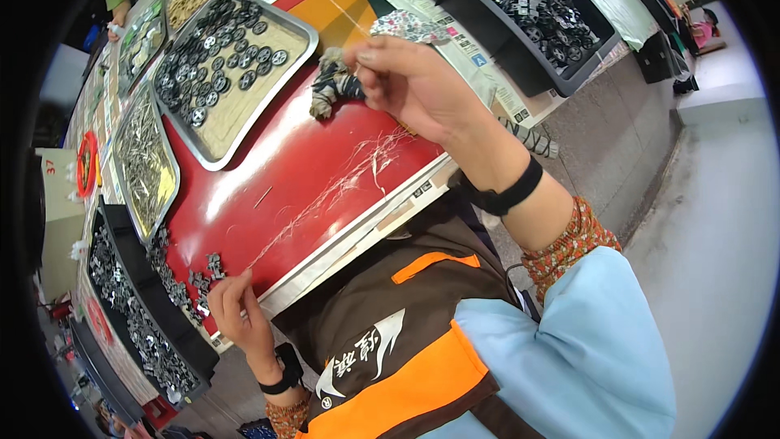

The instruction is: Assemble small plastic and metallic electronic housing components at a workshop table.

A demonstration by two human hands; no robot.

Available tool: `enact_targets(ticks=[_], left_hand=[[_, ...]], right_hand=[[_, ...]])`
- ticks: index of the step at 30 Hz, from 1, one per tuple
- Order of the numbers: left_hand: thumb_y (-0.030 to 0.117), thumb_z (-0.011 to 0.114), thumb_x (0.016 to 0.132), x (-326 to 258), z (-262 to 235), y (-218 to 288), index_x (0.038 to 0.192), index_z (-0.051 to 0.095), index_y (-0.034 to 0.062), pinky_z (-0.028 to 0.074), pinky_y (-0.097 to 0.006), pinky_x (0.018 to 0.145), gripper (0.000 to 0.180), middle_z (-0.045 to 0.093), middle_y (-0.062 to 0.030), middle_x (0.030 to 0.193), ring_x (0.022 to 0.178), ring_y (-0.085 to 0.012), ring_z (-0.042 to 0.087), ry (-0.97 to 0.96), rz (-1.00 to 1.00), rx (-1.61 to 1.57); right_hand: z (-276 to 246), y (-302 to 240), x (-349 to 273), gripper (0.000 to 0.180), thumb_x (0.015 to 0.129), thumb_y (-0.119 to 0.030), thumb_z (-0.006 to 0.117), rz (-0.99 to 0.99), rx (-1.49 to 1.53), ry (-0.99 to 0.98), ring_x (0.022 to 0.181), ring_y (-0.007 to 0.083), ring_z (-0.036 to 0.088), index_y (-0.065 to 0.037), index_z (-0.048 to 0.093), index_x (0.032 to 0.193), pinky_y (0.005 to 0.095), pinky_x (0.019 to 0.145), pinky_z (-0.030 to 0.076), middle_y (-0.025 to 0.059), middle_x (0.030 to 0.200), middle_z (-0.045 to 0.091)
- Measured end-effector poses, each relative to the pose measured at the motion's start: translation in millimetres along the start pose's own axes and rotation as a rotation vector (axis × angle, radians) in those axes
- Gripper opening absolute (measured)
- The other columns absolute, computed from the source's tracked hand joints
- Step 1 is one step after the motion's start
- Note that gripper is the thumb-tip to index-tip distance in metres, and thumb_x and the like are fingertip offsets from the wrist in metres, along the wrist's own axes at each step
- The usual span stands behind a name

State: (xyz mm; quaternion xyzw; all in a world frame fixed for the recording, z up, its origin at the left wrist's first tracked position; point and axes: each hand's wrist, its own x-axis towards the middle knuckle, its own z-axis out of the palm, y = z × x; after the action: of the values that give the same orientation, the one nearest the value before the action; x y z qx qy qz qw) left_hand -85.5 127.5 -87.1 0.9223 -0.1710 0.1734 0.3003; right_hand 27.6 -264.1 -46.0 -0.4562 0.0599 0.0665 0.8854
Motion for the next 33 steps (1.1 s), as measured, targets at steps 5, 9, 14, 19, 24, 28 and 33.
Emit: enact_targets(ticks=[5, 9, 14, 19, 24, 28, 33], left_hand=[[-0.006, 0.074, 0.081, 47.4, -6.7, 89.4, 0.104, 0.075, 0.0096, 0.049, -0.037, 0.074, 0.028, 0.071, -0.0073, 0.093, 0.084, -0.0266, 0.062, -0.095, 0.098, -0.367], [0.008, 0.075, 0.091, 92.4, 16.9, 155.7, 0.111, 0.077, 0.0069, 0.049, -0.036, 0.073, 0.02, 0.074, -0.0075, 0.095, 0.078, -0.0253, 0.064, -0.396, 0.184, -0.716], [0.012, 0.078, 0.087, 105.0, 55.7, 195.8, 0.107, 0.066, 0.008, 0.049, -0.039, 0.069, 0.024, 0.067, -0.0079, 0.089, 0.08, -0.0276, 0.064, -0.15, 0.258, -0.551], [0.015, 0.079, 0.086, 92.8, 50.5, 199.0, 0.101, 0.061, 0.0081, 0.05, -0.041, 0.069, 0.024, 0.064, -0.0083, 0.091, 0.081, -0.0297, 0.064, -0.063, 0.196, -0.578], [0.016, 0.078, 0.088, 88.2, 43.6, 193.8, 0.099, 0.059, 0.0076, 0.05, -0.043, 0.07, 0.024, 0.062, -0.0096, 0.09, 0.083, -0.0327, 0.064, -0.186, 0.124, -0.634], [0.013, 0.076, 0.089, 81.4, 38.9, 198.3, 0.098, 0.058, 0.0074, 0.049, -0.043, 0.068, 0.021, 0.062, -0.0108, 0.088, 0.083, -0.0334, 0.064, -0.183, 0.153, -0.691], [0.008, 0.074, 0.088, 97.1, 33.3, 200.4, 0.096, 0.057, 0.0061, 0.048, -0.041, 0.064, 0.018, 0.06, -0.0128, 0.081, 0.074, -0.0332, 0.063, -0.112, 0.161, -0.801]], right_hand=[[49.2, -29.8, 48.2, 0.017, 0.099, -0.016, 0.067, -0.175, -0.085, -0.052, 0.069, 0.0086, 0.058, -0.001, 0.07, 0.107, 0.0233, 0.065, 0.048, 0.0001, 0.079, 0.064], [87.2, -13.6, 111.2, 0.013, 0.092, -0.015, 0.075, -0.312, -0.293, 0.093, 0.059, 0.01, 0.059, -0.003, 0.071, 0.092, 0.0237, 0.054, 0.046, 0.0034, 0.074, 0.067], [115.9, -1.4, 132.2, 0.013, 0.092, -0.021, 0.077, -0.323, -0.499, 0.069, 0.064, 0.0062, 0.06, -0.009, 0.074, 0.098, 0.022, 0.058, 0.045, -0.0008, 0.077, 0.069], [112.8, 5.8, 155.3, 0.015, 0.092, -0.019, 0.077, -0.366, -0.569, 0.094, 0.062, 0.0064, 0.06, -0.006, 0.072, 0.097, 0.0226, 0.057, 0.046, 0.0005, 0.076, 0.069], [107.9, 14.3, 165.2, 0.014, 0.092, -0.016, 0.075, -0.377, -0.745, 0.127, 0.059, 0.0065, 0.058, -0.004, 0.071, 0.095, 0.0218, 0.053, 0.045, 0.0021, 0.074, 0.068], [104.3, 14.4, 166.8, 0.014, 0.089, -0.015, 0.073, -0.397, -0.81, 0.118, 0.061, 0.0086, 0.063, -0.001, 0.074, 0.091, 0.0246, 0.057, 0.05, 0.005, 0.073, 0.071], [89.9, 25.3, 170.4, 0.02, 0.086, -0.02, 0.066, -0.575, -1.129, 0.169, 0.079, 0.0302, 0.074, -0.003, 0.075, 0.092, 0.0403, 0.075, 0.058, 0.0149, 0.083, 0.076]])
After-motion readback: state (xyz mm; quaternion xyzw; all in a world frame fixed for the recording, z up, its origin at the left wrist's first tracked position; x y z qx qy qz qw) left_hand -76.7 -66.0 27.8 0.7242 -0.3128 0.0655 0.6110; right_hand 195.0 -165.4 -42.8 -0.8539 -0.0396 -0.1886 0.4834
